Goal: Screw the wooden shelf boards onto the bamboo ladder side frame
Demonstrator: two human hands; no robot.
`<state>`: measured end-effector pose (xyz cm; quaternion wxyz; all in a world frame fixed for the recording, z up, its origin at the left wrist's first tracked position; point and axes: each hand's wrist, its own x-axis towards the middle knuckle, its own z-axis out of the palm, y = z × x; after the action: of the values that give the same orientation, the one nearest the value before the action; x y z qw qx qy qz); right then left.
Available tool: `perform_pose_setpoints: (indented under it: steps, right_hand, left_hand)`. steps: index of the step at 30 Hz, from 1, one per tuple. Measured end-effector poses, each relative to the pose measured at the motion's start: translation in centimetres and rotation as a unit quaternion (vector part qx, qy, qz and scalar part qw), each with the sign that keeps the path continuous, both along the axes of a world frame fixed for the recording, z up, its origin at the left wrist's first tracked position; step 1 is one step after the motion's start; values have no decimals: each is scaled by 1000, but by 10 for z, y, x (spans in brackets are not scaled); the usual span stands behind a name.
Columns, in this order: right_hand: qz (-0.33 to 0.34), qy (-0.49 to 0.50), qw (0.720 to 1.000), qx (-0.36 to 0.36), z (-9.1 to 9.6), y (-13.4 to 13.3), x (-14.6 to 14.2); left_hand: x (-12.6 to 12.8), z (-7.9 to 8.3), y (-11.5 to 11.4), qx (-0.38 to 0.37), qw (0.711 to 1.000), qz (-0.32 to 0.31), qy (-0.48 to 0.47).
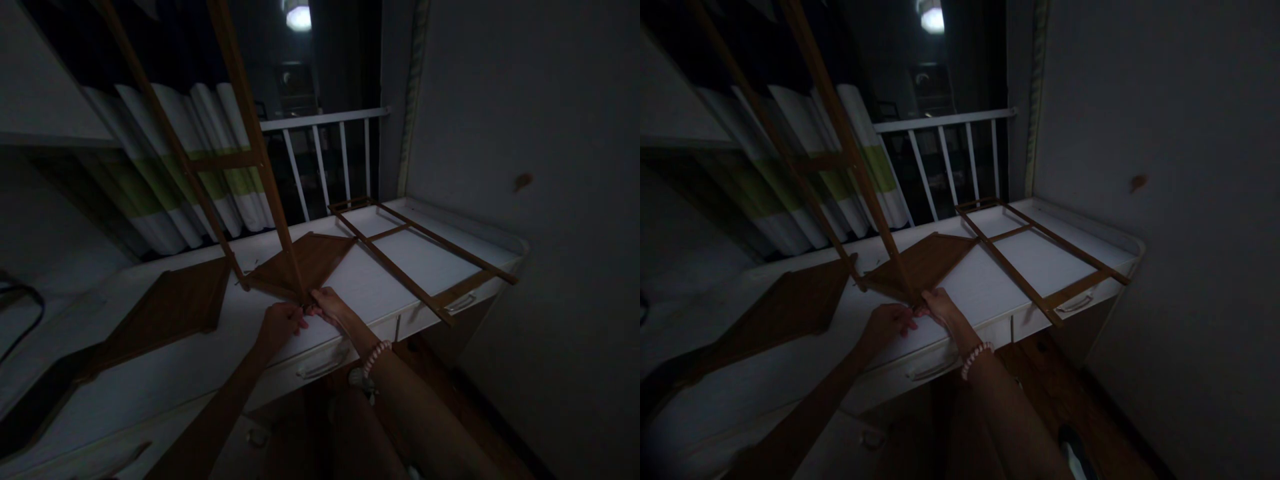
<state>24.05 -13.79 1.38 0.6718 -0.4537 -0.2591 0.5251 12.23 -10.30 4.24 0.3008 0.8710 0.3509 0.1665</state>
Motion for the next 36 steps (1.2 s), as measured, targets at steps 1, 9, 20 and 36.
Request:
perform_pose_setpoints:
  steps: [1,9,20,36]
  right_hand:
    - [-2,1,1000,-2,0,0,0]
    - [-12,8,1000,-1,3,-2,0]
    - [-7,12,1000,-8,2,-2,0]
    - [7,23,1000,-1,0,0,2]
  left_hand:
    - [1,1,-2,70,997,-6,37]
    - [4,-2,-18,373,893,-38,248]
    - [5,1,-13,427,874,-57,224]
    - [0,6,-10,285,953,-21,103]
